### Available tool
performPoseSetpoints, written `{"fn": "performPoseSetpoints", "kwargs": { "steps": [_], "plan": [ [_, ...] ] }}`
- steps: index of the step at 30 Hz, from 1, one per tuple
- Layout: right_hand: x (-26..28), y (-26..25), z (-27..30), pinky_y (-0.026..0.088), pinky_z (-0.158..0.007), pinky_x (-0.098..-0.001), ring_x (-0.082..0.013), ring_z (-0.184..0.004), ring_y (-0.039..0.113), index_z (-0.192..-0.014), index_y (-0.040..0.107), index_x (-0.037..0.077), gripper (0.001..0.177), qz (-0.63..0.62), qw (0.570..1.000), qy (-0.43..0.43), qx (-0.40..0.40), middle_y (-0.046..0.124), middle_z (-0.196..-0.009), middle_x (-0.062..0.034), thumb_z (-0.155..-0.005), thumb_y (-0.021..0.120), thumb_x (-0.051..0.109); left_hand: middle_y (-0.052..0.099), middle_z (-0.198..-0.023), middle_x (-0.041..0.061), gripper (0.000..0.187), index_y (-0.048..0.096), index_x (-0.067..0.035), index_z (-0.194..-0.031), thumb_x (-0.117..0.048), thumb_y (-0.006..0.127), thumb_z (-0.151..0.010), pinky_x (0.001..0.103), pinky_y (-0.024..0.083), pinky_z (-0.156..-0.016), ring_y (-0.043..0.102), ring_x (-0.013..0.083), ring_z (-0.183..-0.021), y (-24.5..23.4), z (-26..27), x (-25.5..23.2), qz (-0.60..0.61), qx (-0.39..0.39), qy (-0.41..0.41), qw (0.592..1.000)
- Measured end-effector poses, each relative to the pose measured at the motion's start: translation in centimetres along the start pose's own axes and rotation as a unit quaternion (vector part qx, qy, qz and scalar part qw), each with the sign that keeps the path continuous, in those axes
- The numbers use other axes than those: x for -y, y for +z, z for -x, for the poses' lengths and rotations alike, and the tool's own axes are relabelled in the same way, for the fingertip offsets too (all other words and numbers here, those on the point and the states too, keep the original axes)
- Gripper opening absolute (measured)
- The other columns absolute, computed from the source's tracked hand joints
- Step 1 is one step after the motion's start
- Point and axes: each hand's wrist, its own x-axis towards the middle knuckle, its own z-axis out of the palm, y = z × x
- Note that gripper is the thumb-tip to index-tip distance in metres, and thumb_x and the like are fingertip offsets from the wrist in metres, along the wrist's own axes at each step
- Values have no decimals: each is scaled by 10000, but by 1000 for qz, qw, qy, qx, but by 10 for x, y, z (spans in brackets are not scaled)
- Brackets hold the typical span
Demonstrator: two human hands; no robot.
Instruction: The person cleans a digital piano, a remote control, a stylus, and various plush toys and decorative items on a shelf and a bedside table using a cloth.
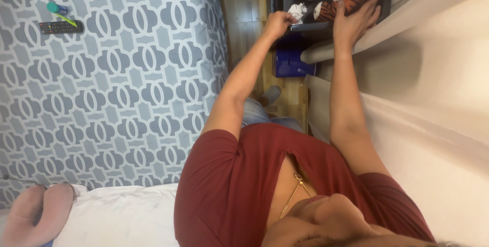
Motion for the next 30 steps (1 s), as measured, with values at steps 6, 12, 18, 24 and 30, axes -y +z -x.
{"fn": "performPoseSetpoints", "kwargs": {
  "steps": [6, 12, 18, 24, 30],
  "plan": [
    [1, -3, 14, 131, -1222, -659, -413, -1549, 182, -1620, 138, -17, 1016, -19, 1000, 10, 14, 317, -1654, -223, -1008, 764, 500, 800, -937, 97, 235, 832, -149, -933, 5, 739, -782, 340, 583, -810, 768, 239, -894, -13, 5, 8, -42, -63, -11, 997],
    [15, 2, 25, 105, -1227, -679, -381, -1581, 130, -1630, 146, 9, 1015, 0, 999, 37, 25, 233, -1707, -173, -992, 750, 517, 793, -1049, 100, 188, 784, -109, -991, -20, 745, -830, 344, 604, -825, 764, 239, -956, -8, 31, 25, 113, -70, -61, 989],
    [28, 11, 38, 18, -1212, -735, -364, -1597, 49, -1638, 115, 1, 1060, 16, 997, 48, 59, 151, -1721, -176, -977, 753, 528, 773, -1027, 117, 272, 736, -53, -1117, 3, 740, -851, 334, 587, -731, 736, 223, -861, 9, 53, 22, 138, -109, -93, 980],
    [28, 18, 38, 3, -1201, -760, -363, -1603, 29, -1652, 113, 8, 993, 36, 998, 34, 46, 129, -1739, -176, -1028, 717, 490, 751, -1025, 101, 266, 655, -33, -1166, -21, 675, -901, 305, 604, -649, 721, 163, -781, -7, 52, 7, 318, -20, -194, 928],
    [23, 15, 45, -26, -1184, -775, -372, -1603, 1, -1656, 97, -4, 991, 23, 999, 11, 42, 99, -1741, -190, -1036, 740, 427, 737, -1063, 102, 225, 673, -6, -1144, -23, 672, -920, 286, 596, -647, 711, 145, -751, -9, 57, -14, 290, -55, -122, 948]
  ]
}}
